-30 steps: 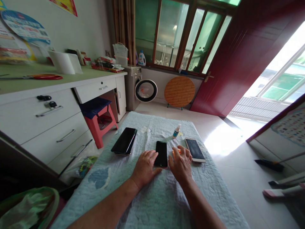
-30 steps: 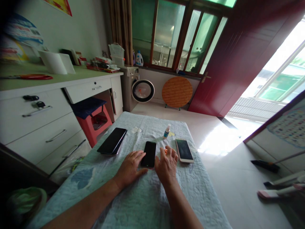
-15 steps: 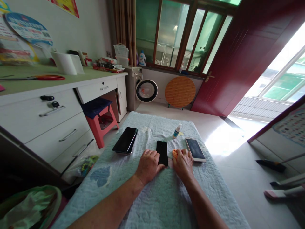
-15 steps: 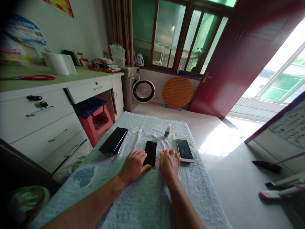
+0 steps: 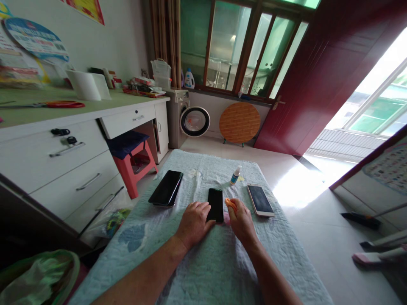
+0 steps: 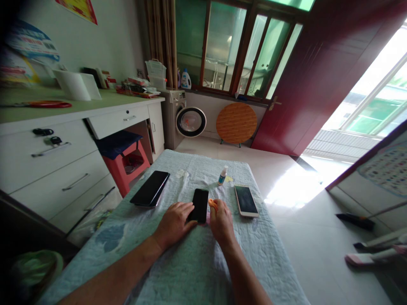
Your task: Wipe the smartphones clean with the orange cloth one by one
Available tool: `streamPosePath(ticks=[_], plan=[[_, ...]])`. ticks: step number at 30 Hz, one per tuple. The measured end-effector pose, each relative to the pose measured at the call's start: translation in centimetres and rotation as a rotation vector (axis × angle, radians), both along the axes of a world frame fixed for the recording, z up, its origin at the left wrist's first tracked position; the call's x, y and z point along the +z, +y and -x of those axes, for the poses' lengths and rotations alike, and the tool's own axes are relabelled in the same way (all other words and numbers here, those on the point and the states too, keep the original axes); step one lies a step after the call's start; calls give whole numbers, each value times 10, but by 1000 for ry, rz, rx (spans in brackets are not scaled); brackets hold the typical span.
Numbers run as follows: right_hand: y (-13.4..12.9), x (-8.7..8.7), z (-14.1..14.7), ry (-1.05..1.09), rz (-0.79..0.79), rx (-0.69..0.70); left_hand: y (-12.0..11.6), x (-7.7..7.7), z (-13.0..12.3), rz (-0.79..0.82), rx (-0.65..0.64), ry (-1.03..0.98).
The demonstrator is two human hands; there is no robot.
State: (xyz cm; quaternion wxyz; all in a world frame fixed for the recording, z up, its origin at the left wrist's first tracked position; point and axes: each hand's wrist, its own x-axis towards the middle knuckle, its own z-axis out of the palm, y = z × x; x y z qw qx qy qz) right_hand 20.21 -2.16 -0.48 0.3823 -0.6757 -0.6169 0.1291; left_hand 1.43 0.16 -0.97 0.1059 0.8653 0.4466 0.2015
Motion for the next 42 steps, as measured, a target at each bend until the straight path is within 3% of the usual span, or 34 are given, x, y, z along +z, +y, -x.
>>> streamPosePath(ticks=[4, 12, 18, 26, 30, 36, 42], plan=[[-3, -1, 6, 170, 161, 29, 1, -2, 1, 31, 6, -30], [2, -4, 9, 574, 229, -36, 1, -2, 2, 81, -3, -103], [-1, 11, 12, 938, 263, -36, -1, 3, 1, 94, -4, -120], [-5, 13, 19, 967, 164, 183, 0, 6, 1, 108, 26, -226], [-6, 12, 25, 900, 191, 292, 0, 3, 1, 133, 78, -342], [-6, 9, 29, 874, 209, 288, 2, 3, 4, 172, 233, -424], [-1, -4, 24, 758, 207, 252, 5, 1, 6, 361, 226, -632]])
